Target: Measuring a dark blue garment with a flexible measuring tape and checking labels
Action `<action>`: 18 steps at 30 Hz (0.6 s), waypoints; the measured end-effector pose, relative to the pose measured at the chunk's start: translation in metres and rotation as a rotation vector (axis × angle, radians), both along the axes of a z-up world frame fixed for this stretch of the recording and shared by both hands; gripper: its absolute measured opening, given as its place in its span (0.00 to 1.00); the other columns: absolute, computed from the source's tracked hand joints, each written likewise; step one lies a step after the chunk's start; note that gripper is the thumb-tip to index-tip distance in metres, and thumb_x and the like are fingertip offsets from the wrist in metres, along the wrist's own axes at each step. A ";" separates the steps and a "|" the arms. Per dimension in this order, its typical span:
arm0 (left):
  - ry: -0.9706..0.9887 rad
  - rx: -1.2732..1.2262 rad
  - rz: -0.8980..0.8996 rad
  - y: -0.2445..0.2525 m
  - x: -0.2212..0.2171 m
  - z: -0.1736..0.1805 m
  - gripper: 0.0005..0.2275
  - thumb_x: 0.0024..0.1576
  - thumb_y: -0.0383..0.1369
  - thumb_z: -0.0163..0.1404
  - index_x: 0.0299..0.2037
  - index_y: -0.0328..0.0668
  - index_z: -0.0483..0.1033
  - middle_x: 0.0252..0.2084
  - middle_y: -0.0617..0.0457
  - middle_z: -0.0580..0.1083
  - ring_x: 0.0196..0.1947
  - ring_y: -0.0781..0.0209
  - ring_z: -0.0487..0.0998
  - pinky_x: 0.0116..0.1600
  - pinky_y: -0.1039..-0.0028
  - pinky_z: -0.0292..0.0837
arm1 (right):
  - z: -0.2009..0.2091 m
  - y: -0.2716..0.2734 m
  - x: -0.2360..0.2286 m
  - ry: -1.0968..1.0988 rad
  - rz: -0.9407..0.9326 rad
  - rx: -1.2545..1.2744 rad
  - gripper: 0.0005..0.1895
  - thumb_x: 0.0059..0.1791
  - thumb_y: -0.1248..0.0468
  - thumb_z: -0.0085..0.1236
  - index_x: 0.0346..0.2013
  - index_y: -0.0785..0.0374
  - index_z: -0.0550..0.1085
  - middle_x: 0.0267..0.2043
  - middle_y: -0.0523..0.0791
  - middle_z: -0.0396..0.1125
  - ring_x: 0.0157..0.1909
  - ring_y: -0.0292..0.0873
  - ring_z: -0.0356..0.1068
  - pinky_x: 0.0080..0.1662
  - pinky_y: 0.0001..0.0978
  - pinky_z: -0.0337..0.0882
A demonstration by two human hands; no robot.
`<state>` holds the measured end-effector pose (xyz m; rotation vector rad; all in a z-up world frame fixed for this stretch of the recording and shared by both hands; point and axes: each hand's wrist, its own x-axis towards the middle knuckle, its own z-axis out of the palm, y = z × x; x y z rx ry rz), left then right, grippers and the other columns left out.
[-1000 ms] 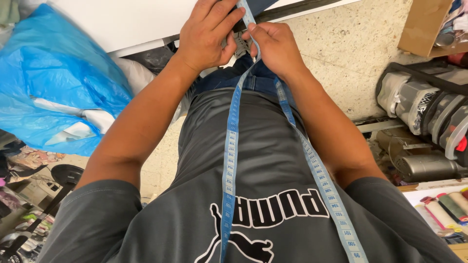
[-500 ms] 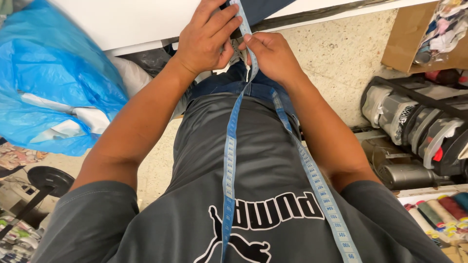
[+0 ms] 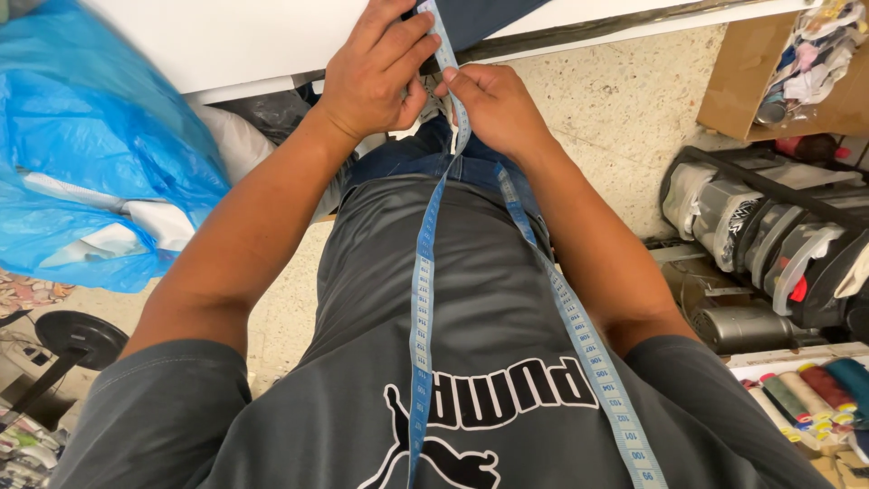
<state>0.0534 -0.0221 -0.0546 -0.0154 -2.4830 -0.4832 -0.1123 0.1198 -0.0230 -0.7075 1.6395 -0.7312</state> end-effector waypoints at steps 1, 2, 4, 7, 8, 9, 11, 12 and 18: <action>-0.009 0.027 0.016 0.001 0.000 0.002 0.15 0.54 0.23 0.47 0.49 0.20 0.79 0.52 0.34 0.74 0.55 0.31 0.72 0.59 0.48 0.75 | -0.001 -0.001 0.000 0.001 0.010 0.004 0.20 0.58 0.49 0.45 0.36 0.55 0.81 0.23 0.38 0.70 0.27 0.32 0.66 0.35 0.27 0.65; -0.009 0.025 0.017 0.001 0.001 0.000 0.15 0.54 0.23 0.47 0.49 0.20 0.79 0.52 0.34 0.74 0.55 0.31 0.72 0.59 0.48 0.75 | 0.000 0.000 0.000 0.001 0.011 0.003 0.20 0.58 0.49 0.45 0.36 0.55 0.81 0.23 0.38 0.70 0.27 0.32 0.66 0.35 0.27 0.65; -0.031 -0.004 0.023 0.001 0.003 -0.006 0.16 0.53 0.24 0.49 0.50 0.21 0.80 0.53 0.35 0.74 0.58 0.33 0.70 0.62 0.47 0.74 | 0.001 -0.001 0.000 0.017 0.010 0.020 0.19 0.58 0.50 0.45 0.36 0.54 0.81 0.24 0.37 0.71 0.27 0.31 0.66 0.36 0.27 0.65; -0.053 -0.052 0.013 -0.001 0.008 -0.023 0.17 0.56 0.24 0.50 0.54 0.21 0.80 0.56 0.34 0.75 0.62 0.31 0.68 0.68 0.37 0.65 | -0.001 0.005 -0.013 0.225 0.230 -0.025 0.28 0.59 0.41 0.41 0.22 0.52 0.56 0.23 0.36 0.49 0.29 0.34 0.51 0.35 0.33 0.51; -0.049 -0.058 0.023 -0.002 0.006 -0.024 0.17 0.56 0.24 0.50 0.54 0.21 0.80 0.56 0.34 0.75 0.62 0.31 0.68 0.68 0.37 0.65 | 0.014 0.001 -0.021 0.230 0.240 -0.031 0.28 0.59 0.41 0.41 0.22 0.52 0.56 0.23 0.36 0.49 0.29 0.34 0.51 0.35 0.33 0.51; -0.043 -0.037 0.014 0.000 0.006 -0.023 0.17 0.55 0.23 0.49 0.53 0.20 0.81 0.56 0.33 0.75 0.61 0.30 0.70 0.68 0.36 0.63 | 0.029 -0.001 -0.028 0.257 0.315 0.017 0.11 0.53 0.52 0.43 0.37 0.55 0.66 0.31 0.38 0.61 0.34 0.38 0.60 0.39 0.35 0.58; -0.036 -0.017 0.015 0.001 0.008 -0.025 0.18 0.53 0.23 0.48 0.52 0.19 0.81 0.55 0.33 0.75 0.60 0.28 0.71 0.69 0.35 0.61 | 0.044 -0.004 -0.040 0.286 0.400 0.062 0.20 0.47 0.62 0.45 0.51 0.58 0.76 0.40 0.40 0.73 0.39 0.42 0.69 0.42 0.37 0.65; -0.042 -0.031 0.018 0.001 0.009 -0.026 0.18 0.53 0.23 0.49 0.52 0.20 0.81 0.55 0.34 0.76 0.60 0.29 0.71 0.69 0.36 0.61 | 0.045 -0.004 -0.046 0.346 0.384 -0.172 0.21 0.48 0.70 0.46 0.54 0.61 0.75 0.40 0.43 0.72 0.38 0.43 0.71 0.44 0.37 0.68; -0.070 -0.111 0.027 0.001 0.011 -0.035 0.19 0.55 0.27 0.55 0.56 0.24 0.81 0.58 0.36 0.76 0.65 0.32 0.68 0.72 0.38 0.58 | 0.021 -0.052 -0.058 0.574 0.402 -0.755 0.10 0.55 0.75 0.57 0.48 0.65 0.80 0.45 0.48 0.77 0.45 0.49 0.75 0.49 0.38 0.72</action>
